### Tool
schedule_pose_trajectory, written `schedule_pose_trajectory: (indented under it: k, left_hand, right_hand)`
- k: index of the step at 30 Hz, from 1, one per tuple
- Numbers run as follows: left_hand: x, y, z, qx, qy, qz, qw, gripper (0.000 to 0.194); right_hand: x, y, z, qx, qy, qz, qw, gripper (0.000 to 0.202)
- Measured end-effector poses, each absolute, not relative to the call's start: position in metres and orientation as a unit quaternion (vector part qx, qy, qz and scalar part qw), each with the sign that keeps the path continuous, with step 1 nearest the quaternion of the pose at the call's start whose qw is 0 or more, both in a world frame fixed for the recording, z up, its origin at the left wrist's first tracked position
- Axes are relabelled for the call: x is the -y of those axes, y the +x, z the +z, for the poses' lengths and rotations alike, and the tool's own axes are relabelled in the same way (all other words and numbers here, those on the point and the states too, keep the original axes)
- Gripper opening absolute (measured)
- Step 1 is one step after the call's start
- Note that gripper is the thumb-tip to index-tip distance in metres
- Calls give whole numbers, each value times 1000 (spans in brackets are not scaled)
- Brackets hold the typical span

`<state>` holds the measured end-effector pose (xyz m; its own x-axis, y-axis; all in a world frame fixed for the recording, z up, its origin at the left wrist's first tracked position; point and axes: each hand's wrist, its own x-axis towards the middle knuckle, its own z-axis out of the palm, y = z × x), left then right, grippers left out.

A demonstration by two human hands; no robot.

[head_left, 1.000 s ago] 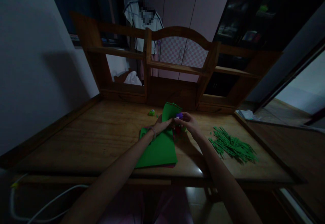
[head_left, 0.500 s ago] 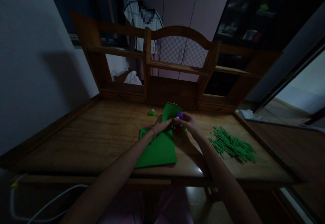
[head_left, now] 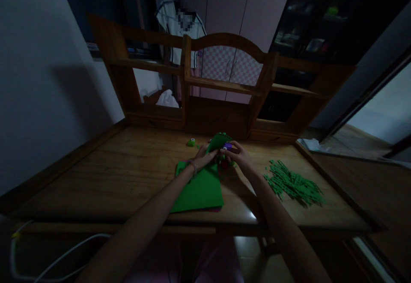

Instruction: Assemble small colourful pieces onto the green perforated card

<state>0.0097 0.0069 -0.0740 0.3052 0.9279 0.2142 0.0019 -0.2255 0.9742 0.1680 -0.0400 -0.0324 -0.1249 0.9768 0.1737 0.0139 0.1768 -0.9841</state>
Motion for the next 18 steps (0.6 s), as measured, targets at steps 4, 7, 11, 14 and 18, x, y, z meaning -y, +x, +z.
schedule_pose_trajectory:
  k: [4,7,11,14,18]
  left_hand:
    - [-12,11,-81,-368,660,454,472,36]
    - [-13,12,-85,-372,654,457,475,37]
    - [-14,12,-86,-365,637,461,499,38]
    - [-14,11,-85,-354,642,446,513,37]
    - [-12,9,-80,-345,619,438,553,37]
  right_hand:
    - [41,167,-32,587,-430,461,508,45]
    - [42,166,-31,596,-445,433,509,44]
    - [42,167,-31,609,-452,407,510,42]
    - [41,168,-32,603,-469,387,517,44]
    - [39,170,-34,593,-474,392,520,46]
